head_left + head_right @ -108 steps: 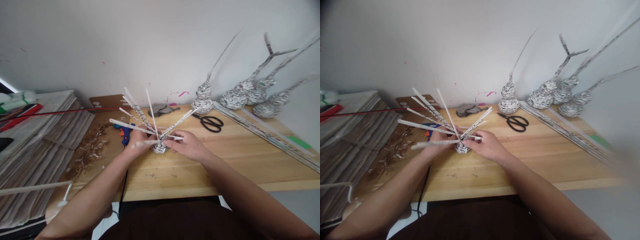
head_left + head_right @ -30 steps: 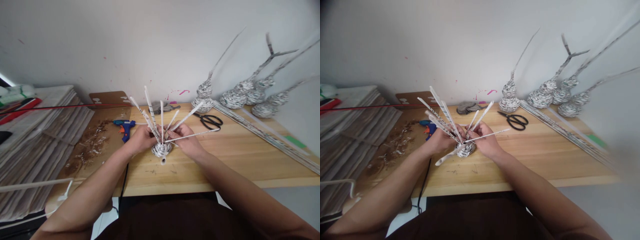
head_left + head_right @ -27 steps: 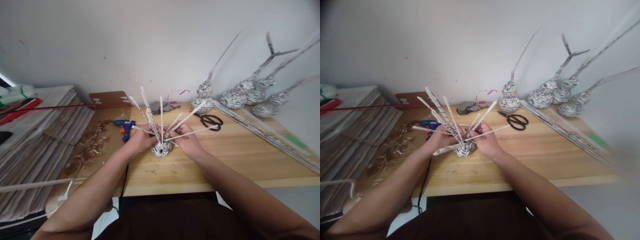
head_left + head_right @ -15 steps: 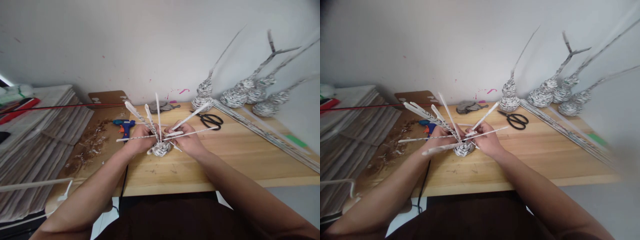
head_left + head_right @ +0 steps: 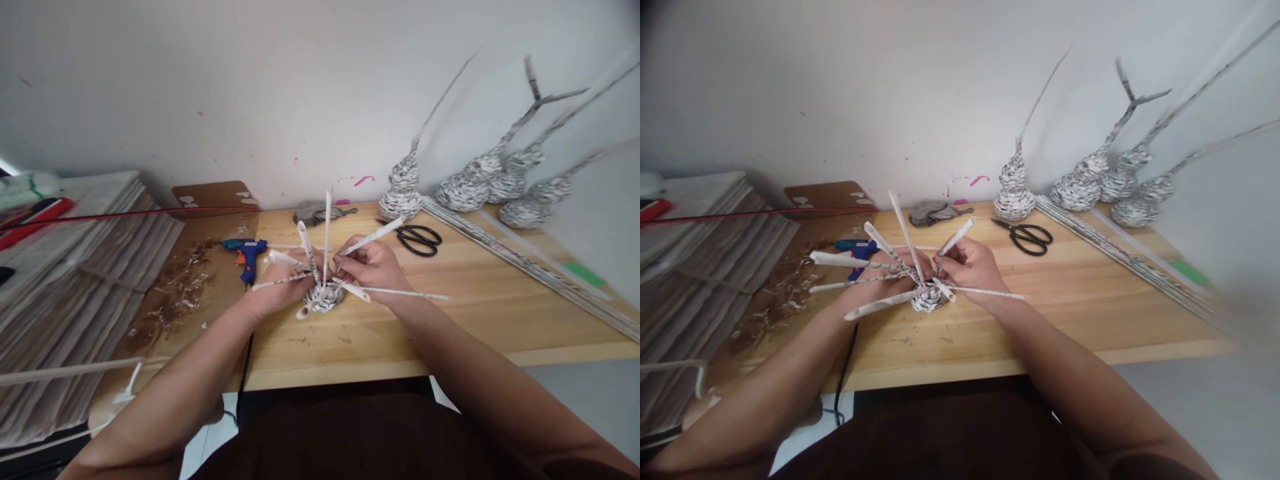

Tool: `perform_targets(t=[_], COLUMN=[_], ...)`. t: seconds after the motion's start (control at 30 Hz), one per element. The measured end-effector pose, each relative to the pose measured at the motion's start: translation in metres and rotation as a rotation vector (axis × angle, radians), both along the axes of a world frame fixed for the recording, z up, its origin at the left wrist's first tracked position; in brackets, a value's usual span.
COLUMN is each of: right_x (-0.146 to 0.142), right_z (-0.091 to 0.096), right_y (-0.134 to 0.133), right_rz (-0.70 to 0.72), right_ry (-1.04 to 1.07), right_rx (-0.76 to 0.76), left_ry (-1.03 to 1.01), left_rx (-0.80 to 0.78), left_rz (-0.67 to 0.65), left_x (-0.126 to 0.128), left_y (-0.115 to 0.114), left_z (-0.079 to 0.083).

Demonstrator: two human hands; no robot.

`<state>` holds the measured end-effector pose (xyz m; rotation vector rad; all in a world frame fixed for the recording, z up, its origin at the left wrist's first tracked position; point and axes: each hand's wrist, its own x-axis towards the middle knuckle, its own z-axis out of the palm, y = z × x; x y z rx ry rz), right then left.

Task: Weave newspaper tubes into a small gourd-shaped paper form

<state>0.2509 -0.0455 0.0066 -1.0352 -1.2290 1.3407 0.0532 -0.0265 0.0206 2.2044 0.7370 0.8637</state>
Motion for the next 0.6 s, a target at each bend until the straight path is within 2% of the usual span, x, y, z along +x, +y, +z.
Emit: perform_targets(t=[0.13,0.2,0.37,0.5,0.6], right_x=[0.002,0.002,0.000,-0.003,-0.005], right_z=[0.003,0.004,0.002,0.001,0.007], right_y=[0.001,0.000,-0.003,-0.007,-0.011], right_rz=[0.001,-0.019,-0.034,-0.056,-0.089], right_ry=[0.005,-0.019,-0.132,-0.144,-0.240], right_rx=[-0.007,-0.017,0.009,0.090,0.189], left_ry=[-0.038,-0.029,0.040,0.020,-0.021], left_rx=[-0.104,-0.095,-0.044,-0.132,-0.225], left_rz=[0.035,0.036,-0.140,-0.100,-0.064], left_x=[0.001,0.002,0.005,0.005,0.004], left_y=[-0.001,-0.001,-0.002,-0.005,-0.005], left_z=[-0.008,-0.008,0.001,0.000,-0.005])
